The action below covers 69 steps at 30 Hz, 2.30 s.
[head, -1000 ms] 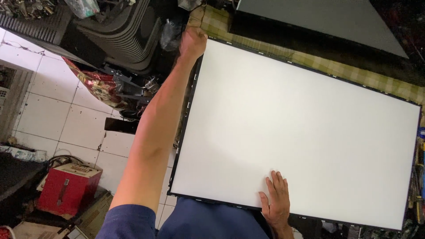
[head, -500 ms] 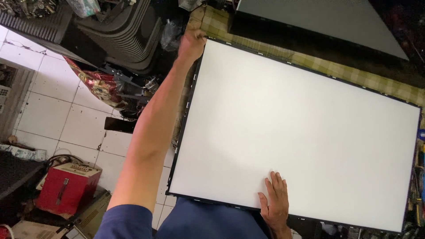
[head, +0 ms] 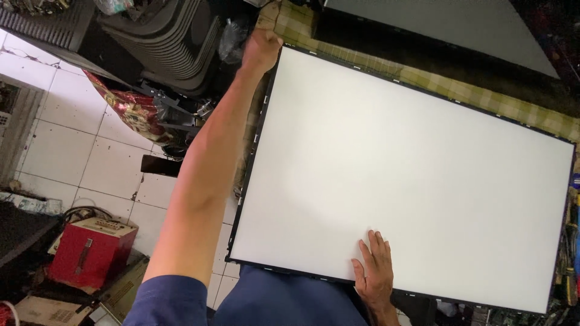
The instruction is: The person aligns and snaps a black plastic frame onto the edges of a white rectangular panel. They press along the sides to secure the frame in place.
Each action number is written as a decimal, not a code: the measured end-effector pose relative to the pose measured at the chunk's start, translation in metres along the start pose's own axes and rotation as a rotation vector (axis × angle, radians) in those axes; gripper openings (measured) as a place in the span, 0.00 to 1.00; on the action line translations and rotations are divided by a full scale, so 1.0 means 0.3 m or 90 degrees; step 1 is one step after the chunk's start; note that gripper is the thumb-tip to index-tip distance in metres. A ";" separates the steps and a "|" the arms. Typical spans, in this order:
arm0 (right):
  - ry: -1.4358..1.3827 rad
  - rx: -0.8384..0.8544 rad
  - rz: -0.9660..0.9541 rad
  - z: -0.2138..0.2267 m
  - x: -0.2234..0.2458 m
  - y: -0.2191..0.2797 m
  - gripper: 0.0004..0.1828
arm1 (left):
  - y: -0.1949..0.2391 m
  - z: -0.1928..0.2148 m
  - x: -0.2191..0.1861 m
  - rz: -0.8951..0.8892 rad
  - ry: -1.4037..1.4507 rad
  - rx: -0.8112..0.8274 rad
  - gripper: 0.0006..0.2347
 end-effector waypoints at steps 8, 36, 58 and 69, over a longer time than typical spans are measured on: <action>0.006 0.008 0.004 0.006 0.005 -0.003 0.23 | 0.046 -0.017 0.043 -0.114 0.010 -0.021 0.25; 0.000 -0.023 0.027 0.016 0.036 0.010 0.21 | 0.610 0.193 0.065 -0.085 0.073 0.135 0.22; -0.004 -0.047 0.046 0.017 0.045 0.026 0.22 | 0.728 0.246 0.088 0.035 0.079 0.133 0.09; 0.008 -0.042 0.052 0.012 0.042 0.026 0.22 | 0.778 0.235 0.131 0.072 0.110 0.216 0.18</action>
Point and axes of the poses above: each hand's wrist, its own y-axis away from the middle knuckle, its own z-axis out of the back of the hand, x = y × z, the point moved 9 cm from there along -y, towards the middle knuckle, and after that the axes turned 5 degrees about -x, right-handed, at the moved point
